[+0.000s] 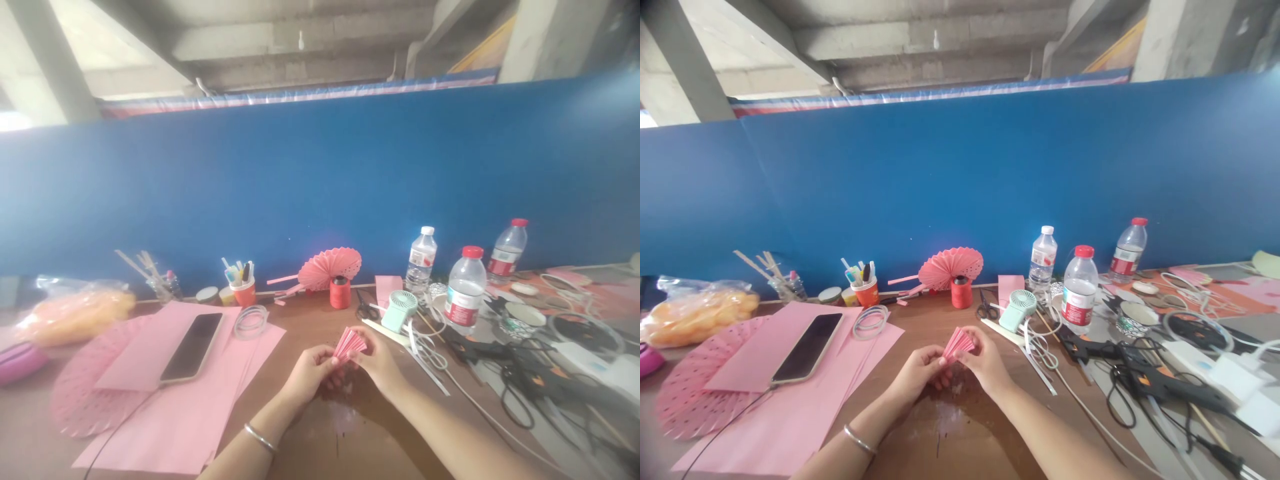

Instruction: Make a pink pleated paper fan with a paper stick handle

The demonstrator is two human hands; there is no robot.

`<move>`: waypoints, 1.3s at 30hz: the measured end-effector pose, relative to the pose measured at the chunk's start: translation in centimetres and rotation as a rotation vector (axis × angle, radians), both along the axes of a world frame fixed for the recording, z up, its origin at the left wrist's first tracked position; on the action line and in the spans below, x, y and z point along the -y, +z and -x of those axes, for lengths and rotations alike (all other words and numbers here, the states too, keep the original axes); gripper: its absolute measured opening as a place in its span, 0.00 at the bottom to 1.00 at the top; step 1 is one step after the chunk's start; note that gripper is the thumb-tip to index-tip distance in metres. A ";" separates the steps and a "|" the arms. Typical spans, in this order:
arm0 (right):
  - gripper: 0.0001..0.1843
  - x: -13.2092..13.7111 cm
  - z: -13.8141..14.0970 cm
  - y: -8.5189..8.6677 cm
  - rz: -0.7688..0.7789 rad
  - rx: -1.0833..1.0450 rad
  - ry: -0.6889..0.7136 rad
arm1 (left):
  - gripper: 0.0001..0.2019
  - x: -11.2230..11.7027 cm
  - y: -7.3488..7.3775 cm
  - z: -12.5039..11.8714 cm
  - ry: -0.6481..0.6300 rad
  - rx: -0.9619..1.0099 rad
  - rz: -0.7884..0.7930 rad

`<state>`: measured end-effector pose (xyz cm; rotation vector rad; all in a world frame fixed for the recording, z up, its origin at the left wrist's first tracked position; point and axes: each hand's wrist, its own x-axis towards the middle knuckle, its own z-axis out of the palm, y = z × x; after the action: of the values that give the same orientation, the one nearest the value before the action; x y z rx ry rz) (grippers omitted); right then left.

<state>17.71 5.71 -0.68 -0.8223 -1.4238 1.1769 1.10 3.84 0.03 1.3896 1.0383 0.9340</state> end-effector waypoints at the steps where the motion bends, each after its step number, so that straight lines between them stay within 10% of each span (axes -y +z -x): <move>1: 0.23 0.1 0.1 0.1 -0.005 0.029 -0.012 | 0.16 0.1 0.0 0.0 0.003 0.026 0.001; 19: 0.10 -0.2 -0.3 0.4 -0.015 0.100 -0.167 | 0.06 -1.0 -0.3 0.9 0.281 0.139 -0.126; 39: 0.06 -1.1 -0.8 -0.2 -0.138 0.241 -0.159 | 0.12 -1.7 -0.2 1.5 0.403 0.794 -0.015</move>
<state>18.52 6.76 -0.83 -0.9854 -1.5844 0.8707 -0.37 5.52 -0.21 0.6926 0.6900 1.6163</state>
